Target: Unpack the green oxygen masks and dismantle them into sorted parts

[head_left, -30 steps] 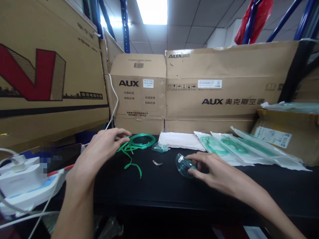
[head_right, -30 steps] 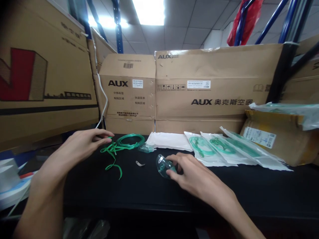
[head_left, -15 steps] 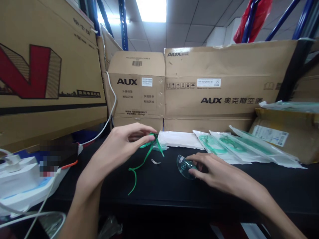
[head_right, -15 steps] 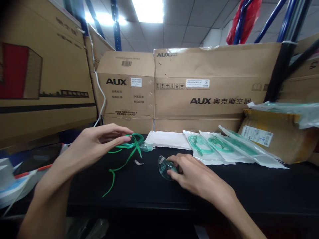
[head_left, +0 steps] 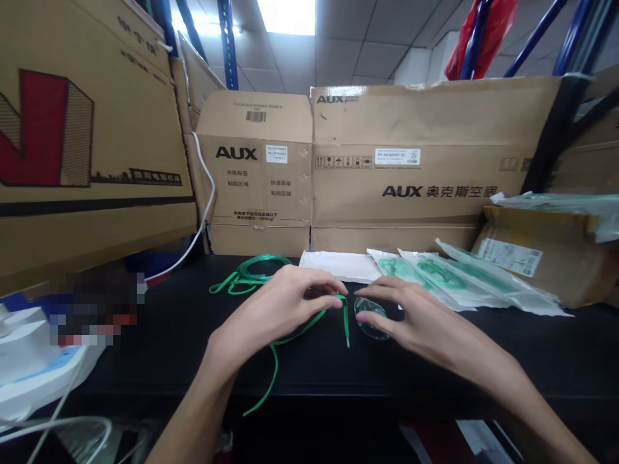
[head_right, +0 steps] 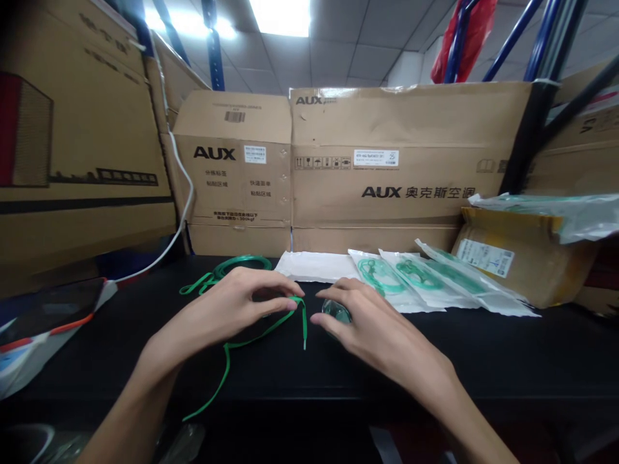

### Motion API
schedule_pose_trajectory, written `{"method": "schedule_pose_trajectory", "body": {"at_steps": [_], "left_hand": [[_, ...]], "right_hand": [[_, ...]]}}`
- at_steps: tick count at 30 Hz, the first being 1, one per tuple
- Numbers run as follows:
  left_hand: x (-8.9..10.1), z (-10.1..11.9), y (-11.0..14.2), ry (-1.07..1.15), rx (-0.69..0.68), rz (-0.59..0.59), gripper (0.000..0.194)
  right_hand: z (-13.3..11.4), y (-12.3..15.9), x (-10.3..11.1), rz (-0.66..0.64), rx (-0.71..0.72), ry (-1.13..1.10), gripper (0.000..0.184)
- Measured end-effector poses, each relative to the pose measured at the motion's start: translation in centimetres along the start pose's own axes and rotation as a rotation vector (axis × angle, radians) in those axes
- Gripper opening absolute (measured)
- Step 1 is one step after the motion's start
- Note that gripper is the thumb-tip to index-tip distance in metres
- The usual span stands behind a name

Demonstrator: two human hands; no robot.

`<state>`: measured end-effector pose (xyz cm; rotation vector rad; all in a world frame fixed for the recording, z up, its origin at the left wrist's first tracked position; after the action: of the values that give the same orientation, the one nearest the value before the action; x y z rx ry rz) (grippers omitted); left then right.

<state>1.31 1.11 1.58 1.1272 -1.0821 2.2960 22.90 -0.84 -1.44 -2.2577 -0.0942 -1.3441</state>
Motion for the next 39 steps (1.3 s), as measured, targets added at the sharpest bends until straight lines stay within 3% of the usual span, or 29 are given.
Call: {"method": "schedule_pose_trajectory", "body": {"at_steps": [4,10,14,20,24,29,31,35,39], "left_hand": [[0.3,0.3,0.1,0.008,-0.027,0.015,0.015],[0.6,0.2,0.1,0.050,-0.013,0.064,0.015],[0.8,-0.1,0.1,0.004,-0.007,0.120,0.016],[0.9,-1.1,-0.1,-0.236,-0.019,0.191,0.018],[1.4,-2.1,-0.1,-0.326,0.078,0.248,0.021],[2.5,-2.7,0.0,-0.312,0.170,0.260,0.020],[2.7,-2.9,0.2,-0.285,0.207,0.253,0.020],[2.3,-4.2,0.8,-0.275,0.274,0.187,0.026],[1.2,-5.0,1.6,-0.339,0.262,0.018,0.044]], "right_hand": [[-1.9,-0.4,-1.3,-0.007,0.096,-0.087,0.030],[-1.4,-1.2,-2.5,0.029,0.138,-0.121,0.016],[-1.1,-1.5,-1.8,0.108,0.112,-0.106,0.013],[-1.2,-1.1,0.4,0.258,0.065,-0.061,0.012],[-0.8,-0.5,2.8,0.466,0.013,-0.106,0.010],[1.1,0.5,5.7,0.831,-0.158,-0.292,0.008],[1.5,0.8,6.4,0.911,-0.166,-0.339,0.009],[1.5,0.6,6.2,0.840,-0.146,-0.284,0.011],[0.4,-0.4,4.0,0.553,-0.008,-0.163,0.015]]}}
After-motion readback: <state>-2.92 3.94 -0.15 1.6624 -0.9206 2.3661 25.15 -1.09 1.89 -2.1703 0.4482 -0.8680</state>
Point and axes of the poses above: each hand's wrist, its own y-axis away from the middle knuckle, its own x-axis out of the back of the hand, z = x × y, the point moved 3 cm from there along -y, towards the middle knuckle, and after that the axes turned 3 degrees about -x, right-handed, at the moved point
